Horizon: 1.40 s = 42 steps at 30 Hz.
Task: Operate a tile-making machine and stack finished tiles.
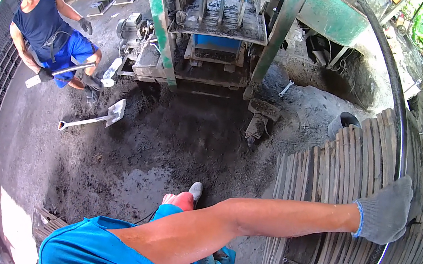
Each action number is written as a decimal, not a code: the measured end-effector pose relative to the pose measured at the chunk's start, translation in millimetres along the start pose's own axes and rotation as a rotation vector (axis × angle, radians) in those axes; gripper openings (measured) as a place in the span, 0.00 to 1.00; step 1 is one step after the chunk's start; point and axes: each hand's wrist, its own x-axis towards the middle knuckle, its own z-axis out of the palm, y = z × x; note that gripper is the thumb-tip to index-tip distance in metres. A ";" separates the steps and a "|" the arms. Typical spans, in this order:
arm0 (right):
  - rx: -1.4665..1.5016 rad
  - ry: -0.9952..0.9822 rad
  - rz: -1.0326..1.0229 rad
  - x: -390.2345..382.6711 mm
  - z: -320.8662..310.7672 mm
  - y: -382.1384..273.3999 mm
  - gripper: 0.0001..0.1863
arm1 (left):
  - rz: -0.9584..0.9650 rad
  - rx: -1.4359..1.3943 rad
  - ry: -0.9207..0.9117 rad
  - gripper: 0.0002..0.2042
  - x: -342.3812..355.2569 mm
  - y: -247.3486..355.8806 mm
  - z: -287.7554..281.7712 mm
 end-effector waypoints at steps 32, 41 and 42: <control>0.216 -0.233 -0.177 -13.0 -68.4 -10.5 0.27 | -0.096 -0.160 0.138 0.20 -8.7 39.8 18.4; 0.029 -0.152 -0.191 -14.9 -55.9 -6.3 0.26 | -0.104 -0.186 0.111 0.20 -7.1 39.0 16.5; 0.021 -0.168 -0.171 -15.4 -57.5 -9.2 0.26 | -0.108 -0.181 0.110 0.20 -7.5 38.4 18.3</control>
